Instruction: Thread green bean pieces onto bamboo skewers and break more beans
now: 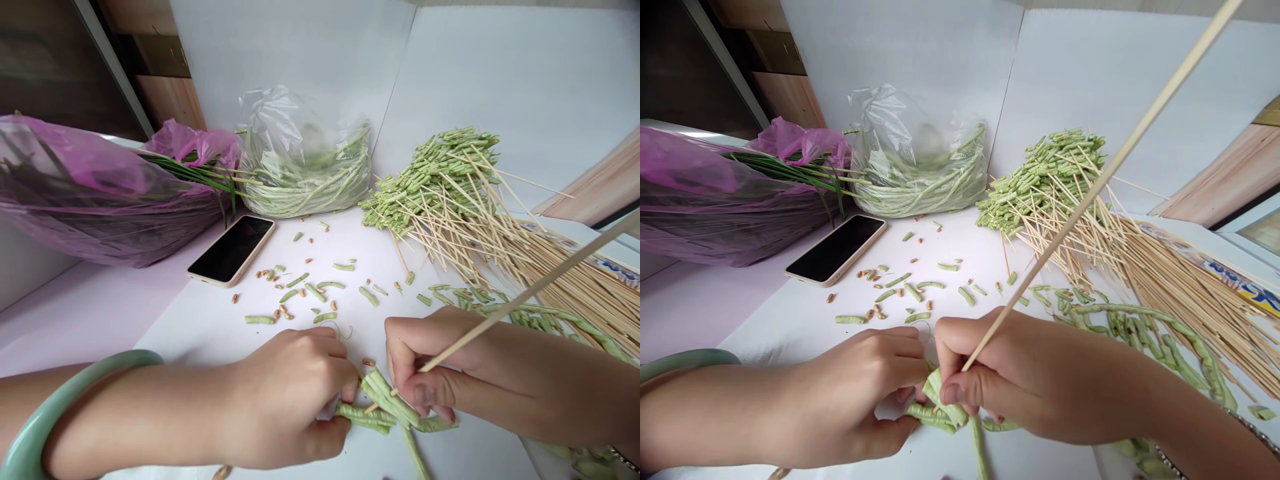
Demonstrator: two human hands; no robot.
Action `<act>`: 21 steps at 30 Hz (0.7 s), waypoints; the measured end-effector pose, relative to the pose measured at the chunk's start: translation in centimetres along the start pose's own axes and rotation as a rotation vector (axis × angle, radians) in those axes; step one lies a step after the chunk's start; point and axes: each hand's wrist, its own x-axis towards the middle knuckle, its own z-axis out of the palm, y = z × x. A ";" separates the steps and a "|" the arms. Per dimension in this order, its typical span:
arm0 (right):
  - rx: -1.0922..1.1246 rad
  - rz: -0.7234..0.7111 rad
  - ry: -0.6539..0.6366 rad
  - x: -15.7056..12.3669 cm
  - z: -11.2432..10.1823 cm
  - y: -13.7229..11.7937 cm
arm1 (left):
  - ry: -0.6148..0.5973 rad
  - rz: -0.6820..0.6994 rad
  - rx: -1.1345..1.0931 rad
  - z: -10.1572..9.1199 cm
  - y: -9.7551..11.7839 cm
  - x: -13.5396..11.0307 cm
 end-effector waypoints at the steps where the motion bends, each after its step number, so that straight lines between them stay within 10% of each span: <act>1: -0.008 0.011 0.002 0.0 0.1 -0.1 | 0.000 -0.004 -0.003 0.0 0.0 0.0; 21: -0.189 0.049 -0.051 0.8 0.8 -0.6 | -0.008 0.001 -0.038 -0.3 0.1 0.2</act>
